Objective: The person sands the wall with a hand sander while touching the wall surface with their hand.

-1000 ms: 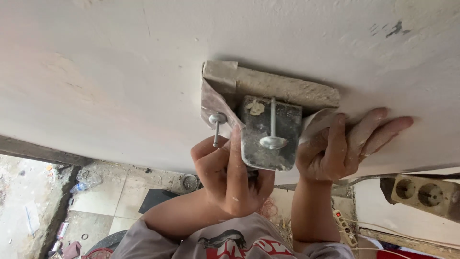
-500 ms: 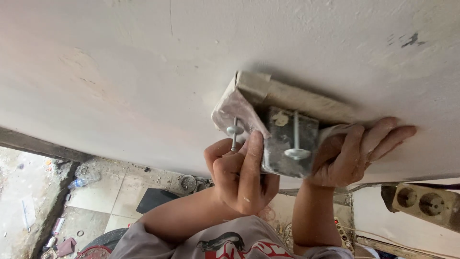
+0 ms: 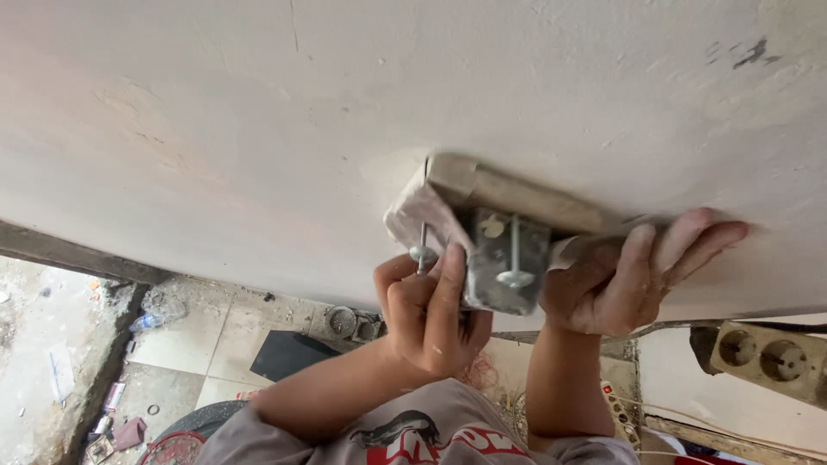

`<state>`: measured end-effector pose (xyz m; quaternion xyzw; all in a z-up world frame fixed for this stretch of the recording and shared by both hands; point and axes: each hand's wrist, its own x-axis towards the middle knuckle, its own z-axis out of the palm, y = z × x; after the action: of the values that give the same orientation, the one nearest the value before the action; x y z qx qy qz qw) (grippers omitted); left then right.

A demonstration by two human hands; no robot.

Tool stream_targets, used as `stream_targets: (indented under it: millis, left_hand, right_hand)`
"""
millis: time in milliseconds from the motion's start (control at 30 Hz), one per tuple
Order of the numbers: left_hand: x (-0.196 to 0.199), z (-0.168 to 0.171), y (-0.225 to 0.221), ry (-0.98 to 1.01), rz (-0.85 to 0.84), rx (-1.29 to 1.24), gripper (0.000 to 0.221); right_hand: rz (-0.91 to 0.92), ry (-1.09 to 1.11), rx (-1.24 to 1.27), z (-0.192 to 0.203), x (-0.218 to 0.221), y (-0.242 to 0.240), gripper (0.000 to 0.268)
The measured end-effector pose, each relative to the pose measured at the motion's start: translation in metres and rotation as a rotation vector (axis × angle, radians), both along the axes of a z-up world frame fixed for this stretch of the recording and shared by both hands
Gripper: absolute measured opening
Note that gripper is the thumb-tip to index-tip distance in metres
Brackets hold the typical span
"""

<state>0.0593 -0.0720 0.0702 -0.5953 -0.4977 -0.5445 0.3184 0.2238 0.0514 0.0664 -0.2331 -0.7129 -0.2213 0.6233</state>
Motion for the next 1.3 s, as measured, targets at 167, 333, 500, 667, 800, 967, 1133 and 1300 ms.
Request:
stream_targets:
  millis: [167, 333, 500, 667, 800, 967, 1133, 1300]
  left_hand:
    - [0.001, -0.022, 0.008, 0.005, -0.001, 0.05, 0.053]
    - [-0.007, -0.004, 0.0, 0.026, 0.0, 0.019, 0.055]
    - [0.003, -0.008, 0.004, -0.088, 0.028, 0.024, 0.052]
    - [-0.013, 0.009, -0.007, -0.034, -0.001, -0.02, 0.051]
    - [-0.021, 0.006, -0.007, -0.006, 0.017, -0.016, 0.053]
    - [-0.01, -0.024, 0.0, -0.059, 0.043, -0.011, 0.052]
    - [-0.024, -0.015, -0.005, 0.005, 0.026, 0.009, 0.051]
    - [-0.02, -0.022, 0.002, 0.006, 0.063, 0.091, 0.056]
  right_hand:
    - [-0.021, 0.008, -0.003, -0.01, 0.001, 0.003, 0.048]
    - [0.046, -0.037, -0.052, -0.006, 0.0, -0.002, 0.051]
    - [0.033, -0.063, -0.018, -0.004, -0.007, -0.003, 0.052]
    - [-0.026, -0.103, -0.048, -0.005, -0.009, -0.006, 0.046]
    - [-0.045, -0.113, 0.061, -0.007, -0.012, 0.01, 0.048]
    - [-0.076, -0.062, 0.028, -0.022, -0.009, 0.008, 0.041]
    - [-0.068, -0.116, 0.035, -0.023, -0.006, 0.008, 0.046]
    - [-0.026, -0.096, 0.074, -0.019, -0.011, 0.003, 0.05]
